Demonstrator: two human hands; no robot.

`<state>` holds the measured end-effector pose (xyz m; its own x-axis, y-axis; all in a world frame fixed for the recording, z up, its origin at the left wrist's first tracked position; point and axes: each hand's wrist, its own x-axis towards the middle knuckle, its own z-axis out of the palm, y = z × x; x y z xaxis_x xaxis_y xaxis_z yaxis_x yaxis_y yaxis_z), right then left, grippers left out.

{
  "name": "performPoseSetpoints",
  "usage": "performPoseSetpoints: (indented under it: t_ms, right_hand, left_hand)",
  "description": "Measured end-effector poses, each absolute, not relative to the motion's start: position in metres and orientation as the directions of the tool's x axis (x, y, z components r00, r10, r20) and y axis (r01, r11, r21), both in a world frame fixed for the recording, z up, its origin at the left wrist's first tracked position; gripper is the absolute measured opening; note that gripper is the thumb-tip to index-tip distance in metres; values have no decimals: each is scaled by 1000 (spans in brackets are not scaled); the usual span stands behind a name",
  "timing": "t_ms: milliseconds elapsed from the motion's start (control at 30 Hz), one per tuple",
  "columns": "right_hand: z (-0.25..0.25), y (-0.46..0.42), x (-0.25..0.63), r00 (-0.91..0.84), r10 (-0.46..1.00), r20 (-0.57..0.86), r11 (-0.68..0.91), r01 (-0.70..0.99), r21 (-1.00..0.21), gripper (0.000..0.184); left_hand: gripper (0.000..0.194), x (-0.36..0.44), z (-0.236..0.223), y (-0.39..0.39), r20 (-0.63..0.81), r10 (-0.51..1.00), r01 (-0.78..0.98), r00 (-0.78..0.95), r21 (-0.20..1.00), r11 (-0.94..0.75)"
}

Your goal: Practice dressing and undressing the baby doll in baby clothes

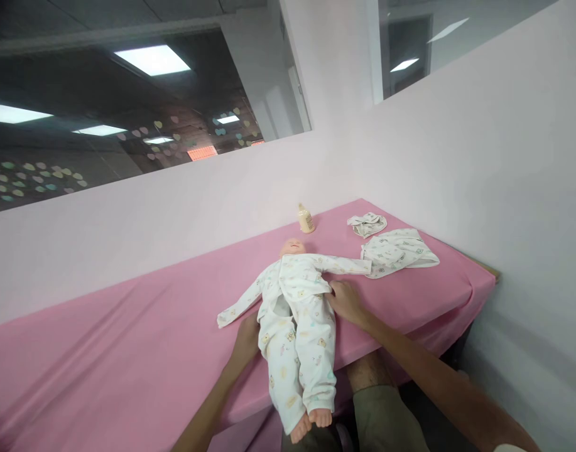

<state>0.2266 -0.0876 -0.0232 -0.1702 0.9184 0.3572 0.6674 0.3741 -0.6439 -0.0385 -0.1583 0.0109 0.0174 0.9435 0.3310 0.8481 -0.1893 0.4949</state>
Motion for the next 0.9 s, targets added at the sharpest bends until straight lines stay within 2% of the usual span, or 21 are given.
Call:
performPoseSetpoints:
  t_ms: [100,167,233,333,433,500,567,633,700,733,800,867,900]
  right_hand:
    - [-25,-90,237,-78,928,364,311,698,-645,34]
    - [-24,-94,245,-63,923,380,311,704,-639,33]
    - [-22,-100,247,-140,899,415,395,666,-633,28]
    - [-19,-104,238,-232,876,423,475,568,-672,13]
    - [-14,-99,224,-260,910,323,413,522,-746,14]
    - [-11,-93,220,-225,936,272,352,541,-763,24]
    - [-10,-88,220,-151,951,271,304,630,-715,31]
    - [-13,-87,225,-117,937,328,301,745,-595,33]
    - [-20,-90,231,-158,898,411,351,820,-452,31]
    - [-24,-93,234,-200,873,445,387,839,-383,27]
    - [-31,-101,237,-287,830,479,446,857,-259,15]
    - [-33,-108,236,-326,812,484,467,861,-203,8]
    - [-31,-111,234,-317,810,494,468,856,-218,10]
  left_hand:
    - [21,-45,9,-166,286,958,947,10,304,-101]
    - [19,-47,5,-172,307,952,965,9,246,-89]
    - [18,-45,1,-176,338,939,952,66,262,-161]
    - [19,-36,-1,-178,382,917,900,119,348,-262]
    - [17,-29,1,-179,386,913,878,132,383,-289]
    - [19,-29,2,-180,382,913,900,140,336,-278]
    - [22,-30,2,-183,357,925,943,131,244,-228]
    - [21,-32,0,-185,309,946,980,102,134,-149]
    - [20,-33,-2,-188,268,961,994,69,64,-90]
    - [19,-33,-3,-189,257,965,995,61,65,-80]
    - [18,-34,-3,-191,245,968,983,53,158,-94]
    - [17,-35,0,-192,253,967,935,10,339,-99]
    - [18,-35,3,-192,259,965,896,-35,436,-85]
